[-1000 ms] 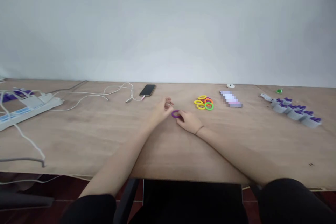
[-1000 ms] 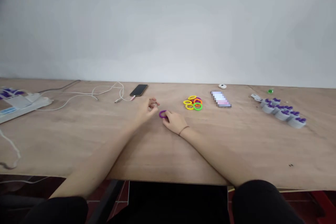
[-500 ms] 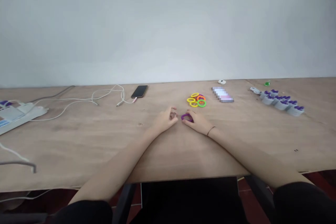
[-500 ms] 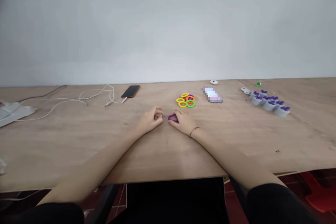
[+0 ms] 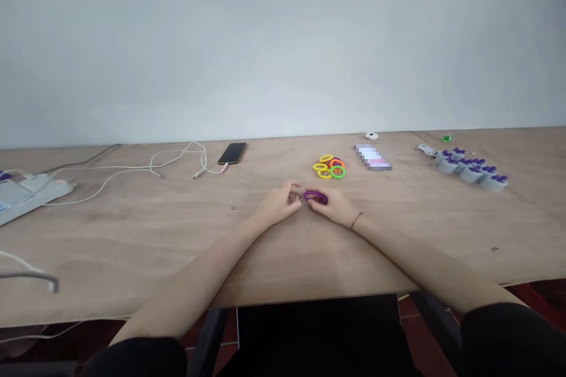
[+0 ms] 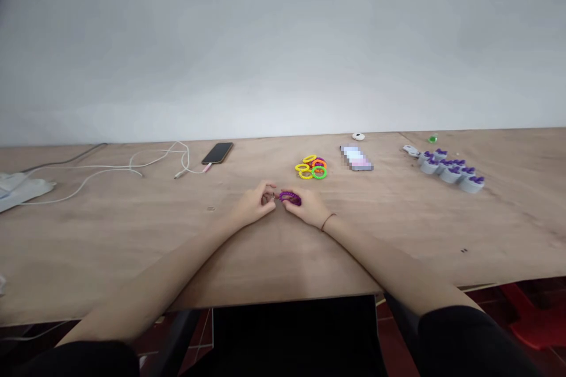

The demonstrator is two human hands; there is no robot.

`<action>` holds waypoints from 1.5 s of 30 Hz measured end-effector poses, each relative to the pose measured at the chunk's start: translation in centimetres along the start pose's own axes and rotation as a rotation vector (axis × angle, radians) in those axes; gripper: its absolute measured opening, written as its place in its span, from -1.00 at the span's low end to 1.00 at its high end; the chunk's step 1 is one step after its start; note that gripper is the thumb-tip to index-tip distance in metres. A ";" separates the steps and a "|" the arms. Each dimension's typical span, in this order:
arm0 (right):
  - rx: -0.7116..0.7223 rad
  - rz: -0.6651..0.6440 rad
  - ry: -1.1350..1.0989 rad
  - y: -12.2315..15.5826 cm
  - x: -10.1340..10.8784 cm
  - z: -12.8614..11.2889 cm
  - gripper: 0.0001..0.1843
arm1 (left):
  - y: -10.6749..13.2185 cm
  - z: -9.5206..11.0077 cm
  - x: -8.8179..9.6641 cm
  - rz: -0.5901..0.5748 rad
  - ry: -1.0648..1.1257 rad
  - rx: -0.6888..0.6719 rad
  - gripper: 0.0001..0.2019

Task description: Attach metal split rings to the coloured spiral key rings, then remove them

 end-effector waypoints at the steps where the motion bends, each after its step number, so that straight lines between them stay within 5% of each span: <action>1: 0.001 -0.008 -0.023 0.0 -0.1 -0.1 -0.67 | 0.0 0.1 -0.1 -0.006 -0.009 0.003 -0.59; 13: -0.006 -0.023 -0.219 0.0 -0.2 -0.2 -0.71 | 0.2 0.9 -0.8 -0.059 -0.051 -0.024 -0.58; 45: -0.068 -0.026 -0.197 0.1 0.0 0.0 -0.75 | 0.0 1.6 -0.6 -0.120 -0.042 -0.124 -0.77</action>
Point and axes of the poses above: each hand's wrist, its own y-axis away from the middle knuckle, its own x-axis out of the back of the hand, z = x × y, the point moved 10 cm from there along -y, towards the middle knuckle, and after that the axes turned 15 degrees about y, right-handed, at the moved point
